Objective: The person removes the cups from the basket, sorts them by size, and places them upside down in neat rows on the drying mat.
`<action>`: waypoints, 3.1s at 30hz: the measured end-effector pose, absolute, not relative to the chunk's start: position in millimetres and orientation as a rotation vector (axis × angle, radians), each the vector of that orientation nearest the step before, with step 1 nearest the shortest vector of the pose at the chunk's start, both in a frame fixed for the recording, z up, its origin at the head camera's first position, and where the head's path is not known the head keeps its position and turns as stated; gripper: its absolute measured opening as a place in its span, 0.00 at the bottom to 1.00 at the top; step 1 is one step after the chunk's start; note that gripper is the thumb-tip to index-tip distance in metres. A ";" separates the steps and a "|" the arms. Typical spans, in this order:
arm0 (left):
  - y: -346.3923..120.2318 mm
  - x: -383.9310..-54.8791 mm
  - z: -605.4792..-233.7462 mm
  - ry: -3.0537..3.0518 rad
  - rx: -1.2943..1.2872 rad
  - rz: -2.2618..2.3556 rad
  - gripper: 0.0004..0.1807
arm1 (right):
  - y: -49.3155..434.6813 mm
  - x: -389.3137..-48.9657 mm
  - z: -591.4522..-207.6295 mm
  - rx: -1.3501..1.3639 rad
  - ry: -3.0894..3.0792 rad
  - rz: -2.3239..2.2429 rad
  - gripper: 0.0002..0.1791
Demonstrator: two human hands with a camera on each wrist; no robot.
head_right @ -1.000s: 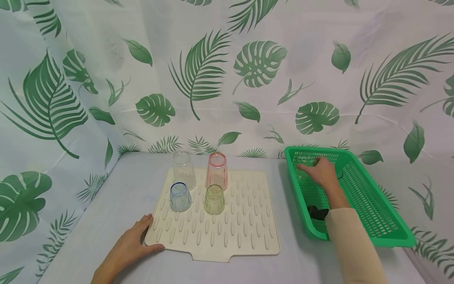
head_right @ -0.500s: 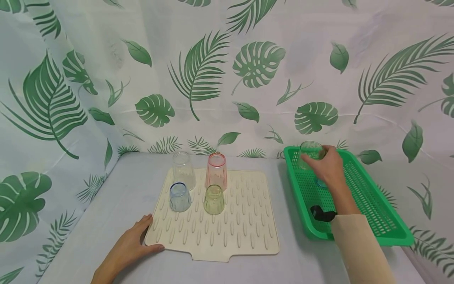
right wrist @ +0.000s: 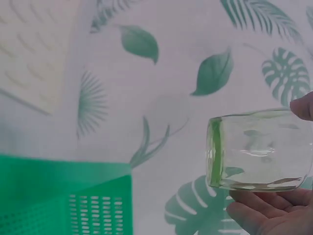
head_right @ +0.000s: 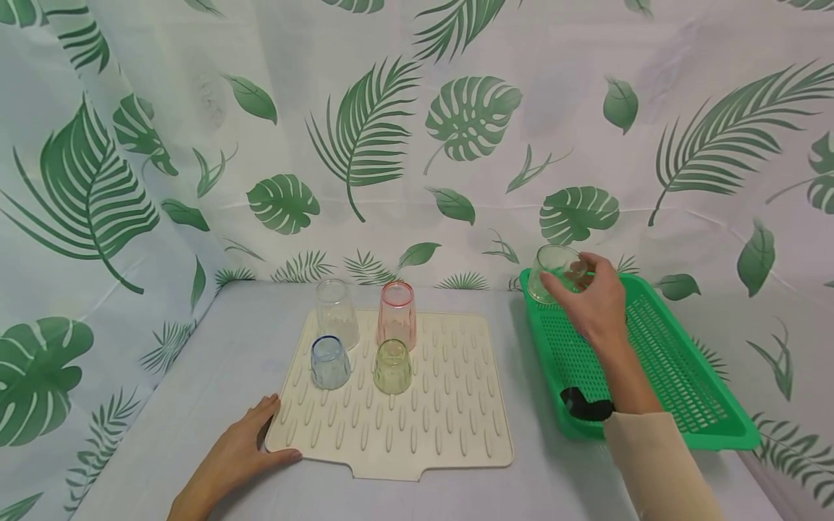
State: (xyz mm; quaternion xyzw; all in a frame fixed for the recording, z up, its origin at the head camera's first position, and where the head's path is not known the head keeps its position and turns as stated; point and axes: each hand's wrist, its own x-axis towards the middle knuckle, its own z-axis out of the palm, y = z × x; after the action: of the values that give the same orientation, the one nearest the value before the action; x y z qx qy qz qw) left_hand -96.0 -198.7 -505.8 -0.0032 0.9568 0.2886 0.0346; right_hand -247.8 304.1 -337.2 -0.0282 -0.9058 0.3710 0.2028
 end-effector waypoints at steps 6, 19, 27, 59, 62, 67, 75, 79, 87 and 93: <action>-198.7 -96.0 -508.0 2.943 -0.017 0.912 0.62 | 286.0 -233.0 -330.2 -0.021 -2.453 1.083 0.39; -199.2 -95.6 -507.6 2.925 -0.015 0.920 0.62 | 250.9 -207.0 -331.2 0.185 -2.372 1.134 0.34; -199.7 -95.8 -508.8 2.916 -0.025 0.932 0.62 | 231.7 -196.4 -341.1 0.321 -2.295 1.227 0.33; -199.8 -96.1 -505.6 2.891 -0.055 0.929 0.63 | 177.3 -158.2 -383.2 0.616 -2.368 1.394 0.37; -199.3 -96.2 -505.5 2.889 -0.057 0.936 0.63 | 174.2 -156.9 -385.5 0.645 -2.340 1.446 0.37; -198.7 -97.0 -506.3 2.898 -0.035 0.947 0.61 | 172.4 -155.4 -390.7 0.671 -2.347 1.458 0.36; -195.0 -99.1 -504.5 2.903 0.002 0.960 0.60 | 171.1 -155.7 -397.2 0.704 -2.373 1.454 0.37; -191.7 -99.6 -500.2 2.953 0.037 0.884 0.55 | 168.8 -155.7 -399.5 0.717 -2.387 1.461 0.37; -175.6 -101.8 -471.8 2.997 0.160 0.886 0.50 | 165.3 -152.7 -400.0 0.738 -2.409 1.432 0.37; -154.0 -106.8 -443.0 2.933 0.320 1.056 0.47 | 163.1 -150.5 -400.1 0.757 -2.424 1.432 0.38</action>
State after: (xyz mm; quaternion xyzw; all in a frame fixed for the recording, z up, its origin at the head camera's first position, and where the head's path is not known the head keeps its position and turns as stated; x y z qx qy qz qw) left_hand -106.8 -154.0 -443.0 0.1022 0.9360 0.3369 0.0038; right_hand -150.5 163.1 -400.1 0.2579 -0.8262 0.4881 0.1128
